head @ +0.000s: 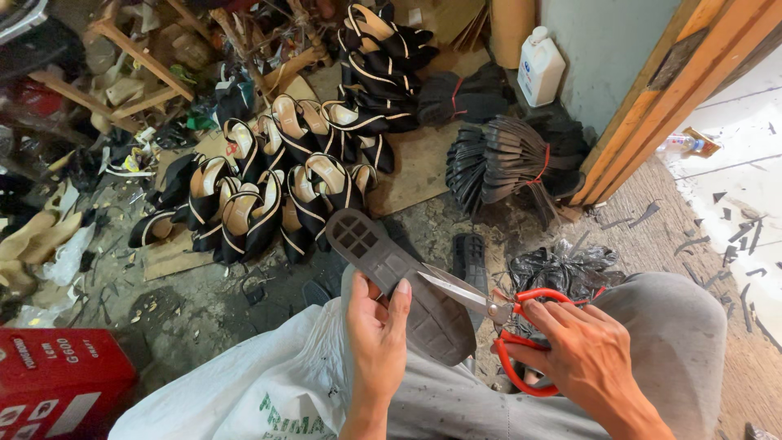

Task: The person sits on the floor and uses red-handled scissors to trim the edges of a black rubber shoe sole. They repeatedly rotate the sole and cut along the perimeter, dropping trimmed pieces onto the floor.

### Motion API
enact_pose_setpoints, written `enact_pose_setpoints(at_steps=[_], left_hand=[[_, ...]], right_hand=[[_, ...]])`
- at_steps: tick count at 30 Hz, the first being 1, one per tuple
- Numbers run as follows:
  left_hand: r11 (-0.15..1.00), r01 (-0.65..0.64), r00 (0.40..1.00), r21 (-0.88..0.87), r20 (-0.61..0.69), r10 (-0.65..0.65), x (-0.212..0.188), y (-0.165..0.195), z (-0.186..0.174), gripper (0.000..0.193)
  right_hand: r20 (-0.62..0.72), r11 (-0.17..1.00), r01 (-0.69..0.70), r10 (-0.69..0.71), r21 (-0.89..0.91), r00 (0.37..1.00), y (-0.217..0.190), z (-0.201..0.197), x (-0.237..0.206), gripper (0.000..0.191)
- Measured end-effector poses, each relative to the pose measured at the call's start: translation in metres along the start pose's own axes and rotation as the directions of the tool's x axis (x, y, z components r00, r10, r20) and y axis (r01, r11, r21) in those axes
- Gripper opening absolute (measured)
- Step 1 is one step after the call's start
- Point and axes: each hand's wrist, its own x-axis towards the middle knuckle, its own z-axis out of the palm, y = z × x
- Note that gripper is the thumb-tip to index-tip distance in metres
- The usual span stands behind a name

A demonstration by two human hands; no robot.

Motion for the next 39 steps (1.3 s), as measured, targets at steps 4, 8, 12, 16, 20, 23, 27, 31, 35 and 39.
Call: enact_pose_setpoints(at_steps=[4, 8, 12, 16, 20, 23, 27, 31, 35, 39], left_hand=[[0.996, -0.053, 0.998, -0.074, 0.024, 0.055, 0.0, -0.001, 0.0, 0.021], [0.999, -0.032, 0.999, -0.032, 0.013, 0.033, 0.0, -0.001, 0.0, 0.02], [0.999, -0.026, 1.0, -0.019, 0.014, 0.027, 0.001, -0.002, 0.0, 0.022], [0.998, -0.037, 0.999, -0.052, 0.033, 0.039, 0.001, -0.002, 0.001, 0.023], [1.0, -0.013, 1.0, -0.01, 0.011, 0.013, 0.001, -0.002, 0.0, 0.023], [0.998, -0.031, 0.999, -0.06, 0.02, 0.032, 0.001, -0.003, 0.001, 0.023], [1.0, -0.001, 1.0, -0.018, 0.002, 0.001, 0.002, -0.005, -0.001, 0.021], [0.998, 0.012, 1.0, -0.064, -0.003, -0.012, 0.003, -0.014, -0.006, 0.019], [0.844, 0.084, 0.996, -0.53, 0.035, -0.077, 0.018, -0.03, -0.017, 0.017], [0.341, 0.323, 0.923, -0.883, 0.373, 0.091, 0.051, -0.042, -0.034, 0.032]], right_hand=[[-0.057, 0.999, 0.041, -0.042, -0.014, 0.998, -0.001, 0.002, -0.001, 0.051], [0.067, 0.999, -0.045, 0.047, -0.024, 0.997, 0.002, 0.001, 0.001, 0.053], [-0.036, 0.999, 0.037, -0.036, 0.013, 0.999, 0.004, -0.001, 0.002, 0.051], [0.009, 1.0, 0.007, -0.007, -0.016, 1.0, 0.002, -0.002, 0.001, 0.055], [0.035, 0.999, 0.01, -0.008, -0.044, 0.999, 0.001, -0.002, 0.004, 0.056], [0.038, 0.999, 0.018, -0.017, -0.028, 0.999, 0.001, -0.002, 0.004, 0.054], [0.062, 1.0, -0.02, 0.02, -0.001, 0.998, 0.004, 0.003, -0.001, 0.046], [0.021, 0.996, -0.091, 0.091, 0.008, 0.996, 0.016, 0.014, -0.012, 0.045], [-0.013, 0.875, -0.345, 0.371, 0.339, 0.928, 0.053, 0.022, -0.026, 0.037], [-0.03, 0.599, -0.349, 0.529, 0.72, 0.848, 0.101, 0.03, -0.045, 0.03]])
